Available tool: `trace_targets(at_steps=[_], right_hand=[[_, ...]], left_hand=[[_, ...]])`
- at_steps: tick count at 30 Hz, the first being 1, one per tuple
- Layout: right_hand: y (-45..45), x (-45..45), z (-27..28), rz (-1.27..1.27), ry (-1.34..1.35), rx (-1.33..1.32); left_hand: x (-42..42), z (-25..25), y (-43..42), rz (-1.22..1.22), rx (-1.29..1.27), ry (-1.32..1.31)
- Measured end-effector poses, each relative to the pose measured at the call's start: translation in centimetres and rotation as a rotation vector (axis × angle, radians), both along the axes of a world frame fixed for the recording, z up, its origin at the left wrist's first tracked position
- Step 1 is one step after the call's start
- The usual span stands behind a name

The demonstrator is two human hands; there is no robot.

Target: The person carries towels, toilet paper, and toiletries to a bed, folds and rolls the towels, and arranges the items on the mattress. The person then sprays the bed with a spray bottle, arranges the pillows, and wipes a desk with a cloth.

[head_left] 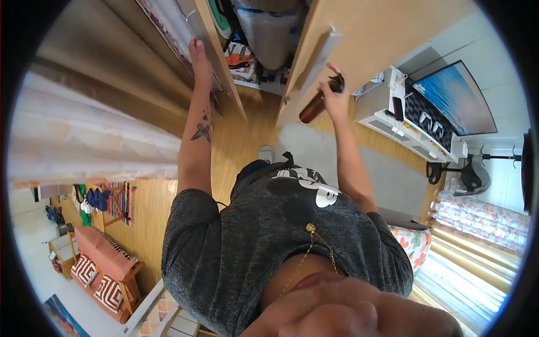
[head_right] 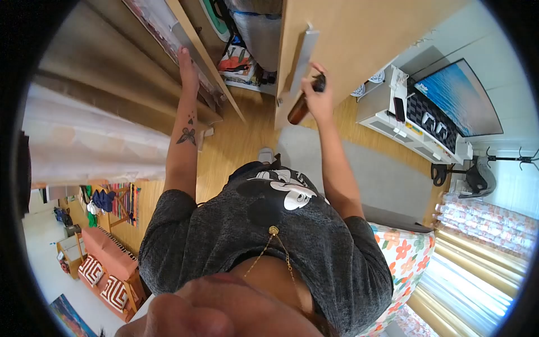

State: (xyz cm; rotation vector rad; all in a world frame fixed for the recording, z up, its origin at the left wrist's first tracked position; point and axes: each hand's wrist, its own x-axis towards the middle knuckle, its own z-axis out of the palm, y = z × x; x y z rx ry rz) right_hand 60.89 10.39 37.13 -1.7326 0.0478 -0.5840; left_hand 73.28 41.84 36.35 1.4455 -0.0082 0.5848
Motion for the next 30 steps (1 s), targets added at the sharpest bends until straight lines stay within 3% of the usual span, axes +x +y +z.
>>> trace_targets(at_steps=[3,5,6,9,10,12,15,17,20,24,26,30], right_hand=[[1.3,3.8,-0.9,-0.025,0.008,0.023],[1.3,5.3,-0.4,-0.153,-0.104,-0.337],[1.5,5.9,0.1,-0.097,-0.026,-0.252],[2.1,9.2,-0.2,-0.149,-0.028,-0.338],[2.8,10.5,-0.2,-0.170,0.011,-0.179],[3.0,14.0,-0.6,-0.156,-0.025,-0.162],[2.7,18.4,-0.7,-0.147,-0.119,-0.192],[2.2,20.6,0.2,-0.158,-0.047,-0.264],[1.7,23.5,1.9,-0.102,-0.001,-0.291],[1.9,24.8,1.5,-0.092,0.018,-0.298],[2.1,25.1,1.6,-0.090,0.003,-0.279],[2.7,25.8,2.8,-0.168,-0.071,-0.341]], left_hand=[[0.8,-0.3,-1.5,0.114,0.184,-0.025],[2.1,-1.2,-2.2,0.185,0.153,0.070],[2.7,-1.5,-2.8,0.187,0.148,0.081],[2.9,-1.5,-5.6,0.037,0.085,0.119],[3.4,-0.4,-6.9,-0.015,0.061,0.023],[5.6,-0.4,-8.3,-0.057,0.039,-0.086],[9.1,-2.2,-9.8,-0.046,0.186,-0.178],[10.8,-2.1,-10.7,0.044,0.439,-0.101],[13.4,-1.7,-12.7,-0.024,0.388,0.005],[16.9,-2.9,-14.2,-0.019,0.416,-0.051],[19.0,-3.3,-14.4,-0.099,0.223,-0.045],[18.7,-2.6,-13.5,-0.169,0.260,0.000]])
